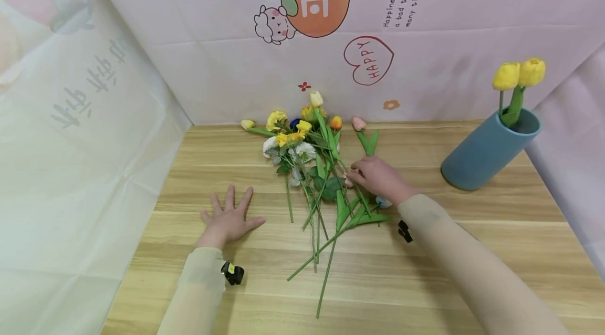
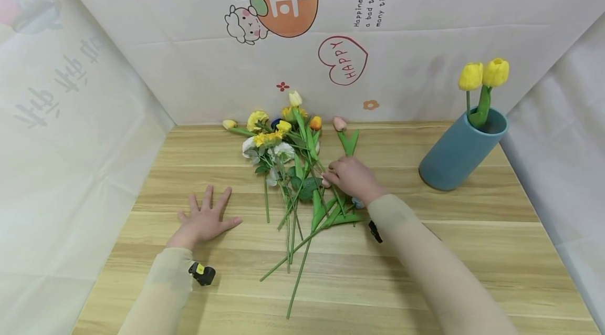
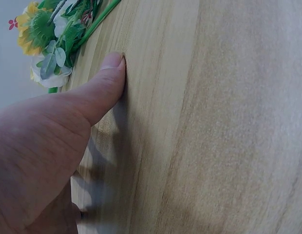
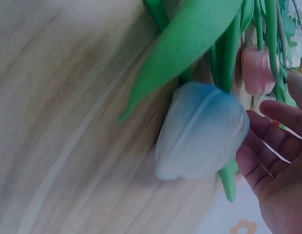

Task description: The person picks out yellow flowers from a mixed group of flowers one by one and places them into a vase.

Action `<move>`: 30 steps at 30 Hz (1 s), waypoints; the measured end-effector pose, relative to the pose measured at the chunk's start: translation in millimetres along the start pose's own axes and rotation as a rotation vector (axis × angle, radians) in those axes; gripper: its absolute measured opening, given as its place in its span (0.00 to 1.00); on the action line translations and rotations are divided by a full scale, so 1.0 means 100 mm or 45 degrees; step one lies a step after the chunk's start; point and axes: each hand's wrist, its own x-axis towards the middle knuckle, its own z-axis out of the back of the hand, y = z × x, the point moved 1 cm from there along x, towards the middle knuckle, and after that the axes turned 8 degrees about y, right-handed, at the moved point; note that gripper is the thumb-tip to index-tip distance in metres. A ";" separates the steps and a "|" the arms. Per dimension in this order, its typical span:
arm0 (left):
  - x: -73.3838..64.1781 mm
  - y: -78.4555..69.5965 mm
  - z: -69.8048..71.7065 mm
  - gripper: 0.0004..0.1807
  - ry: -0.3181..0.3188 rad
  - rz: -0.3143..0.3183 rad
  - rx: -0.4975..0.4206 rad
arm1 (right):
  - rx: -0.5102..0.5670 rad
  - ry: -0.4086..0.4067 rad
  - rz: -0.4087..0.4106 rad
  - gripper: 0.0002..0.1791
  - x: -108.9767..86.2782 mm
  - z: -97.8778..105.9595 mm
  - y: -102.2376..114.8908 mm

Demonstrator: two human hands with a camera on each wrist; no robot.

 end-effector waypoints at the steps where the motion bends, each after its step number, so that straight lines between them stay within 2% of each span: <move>1: 0.00 0.00 0.00 0.52 0.000 0.000 0.000 | -0.008 0.000 -0.002 0.21 0.01 -0.01 0.01; 7: 0.00 0.00 0.00 0.52 0.000 -0.001 -0.006 | 0.006 -0.023 -0.022 0.15 0.02 -0.03 0.06; 14: 0.01 0.01 -0.01 0.52 -0.002 -0.002 0.001 | 0.130 -0.015 -0.117 0.10 0.05 -0.02 0.08; 19: 0.02 0.02 -0.01 0.52 -0.003 -0.004 0.001 | 0.209 -0.073 -0.169 0.08 0.04 -0.01 0.01; 25: 0.01 0.02 -0.01 0.52 -0.013 -0.009 0.009 | 0.213 -0.174 -0.149 0.07 -0.03 0.04 -0.11; 30: 0.01 0.01 0.00 0.52 -0.008 -0.007 0.009 | 0.198 -0.184 -0.202 0.08 -0.09 0.10 -0.21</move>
